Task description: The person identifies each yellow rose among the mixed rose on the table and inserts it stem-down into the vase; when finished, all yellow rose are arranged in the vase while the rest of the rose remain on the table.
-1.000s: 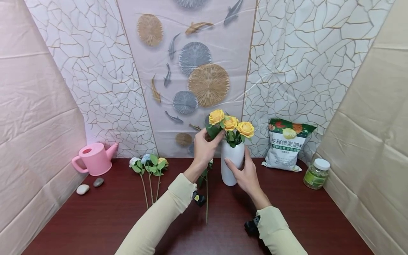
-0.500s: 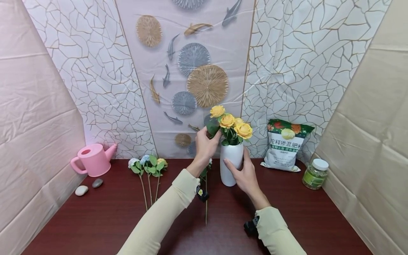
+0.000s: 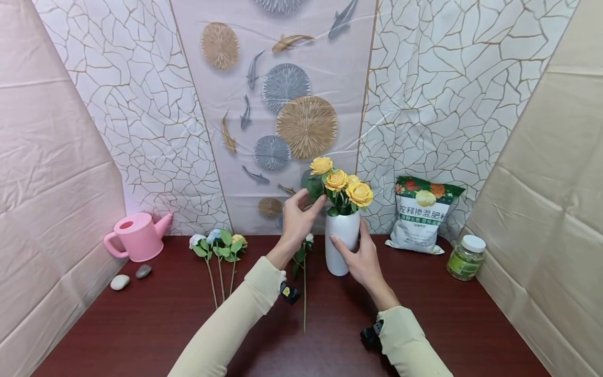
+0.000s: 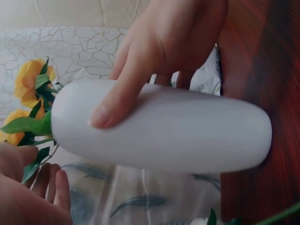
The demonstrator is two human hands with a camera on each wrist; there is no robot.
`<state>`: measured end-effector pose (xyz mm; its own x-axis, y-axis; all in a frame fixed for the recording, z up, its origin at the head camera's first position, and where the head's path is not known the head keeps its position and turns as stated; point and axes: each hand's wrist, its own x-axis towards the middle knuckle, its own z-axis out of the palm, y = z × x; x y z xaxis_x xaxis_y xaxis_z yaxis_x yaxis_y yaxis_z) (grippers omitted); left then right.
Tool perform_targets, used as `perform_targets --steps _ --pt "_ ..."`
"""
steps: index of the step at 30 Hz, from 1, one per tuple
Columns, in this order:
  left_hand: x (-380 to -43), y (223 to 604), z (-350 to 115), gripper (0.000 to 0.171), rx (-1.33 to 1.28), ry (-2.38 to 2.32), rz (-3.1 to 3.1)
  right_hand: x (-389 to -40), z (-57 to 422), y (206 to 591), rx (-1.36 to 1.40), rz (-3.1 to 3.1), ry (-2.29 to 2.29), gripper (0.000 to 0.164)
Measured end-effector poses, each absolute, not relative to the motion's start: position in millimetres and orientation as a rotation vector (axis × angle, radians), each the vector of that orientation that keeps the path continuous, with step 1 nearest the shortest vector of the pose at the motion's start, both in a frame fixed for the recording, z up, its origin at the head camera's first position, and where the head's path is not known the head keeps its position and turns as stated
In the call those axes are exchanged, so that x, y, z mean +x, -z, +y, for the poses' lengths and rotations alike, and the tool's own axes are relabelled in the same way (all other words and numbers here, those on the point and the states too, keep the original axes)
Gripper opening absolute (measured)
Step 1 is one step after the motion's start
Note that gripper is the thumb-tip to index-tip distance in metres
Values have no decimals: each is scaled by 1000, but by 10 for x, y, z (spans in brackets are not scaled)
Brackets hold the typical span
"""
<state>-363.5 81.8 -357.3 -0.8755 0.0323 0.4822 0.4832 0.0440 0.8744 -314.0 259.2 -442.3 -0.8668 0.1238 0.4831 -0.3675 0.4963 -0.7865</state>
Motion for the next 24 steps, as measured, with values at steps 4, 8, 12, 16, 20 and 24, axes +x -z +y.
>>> perform_targets --steps 4,8,12,16,20,24 --pt "-3600 3565 644 44 -598 1895 -1966 -3139 2594 4425 197 -2257 -1352 81" --pt "-3590 3588 394 35 -666 1891 -1890 -3143 2601 4432 201 -2258 -1353 80" --pt "-3581 3662 70 32 -668 1865 -1870 -3140 2602 4428 194 -2264 -1366 81" --pt "-3591 3805 -310 29 -615 1801 -1922 -3130 2600 4424 174 -2275 -1373 84" --pt "-3592 3985 -703 25 -509 1698 -2025 -3126 2596 4424 168 -2279 -1377 85" --pt "-3572 4157 -1040 21 -367 1556 -2175 -3127 2593 4426 173 -2276 -1362 84"
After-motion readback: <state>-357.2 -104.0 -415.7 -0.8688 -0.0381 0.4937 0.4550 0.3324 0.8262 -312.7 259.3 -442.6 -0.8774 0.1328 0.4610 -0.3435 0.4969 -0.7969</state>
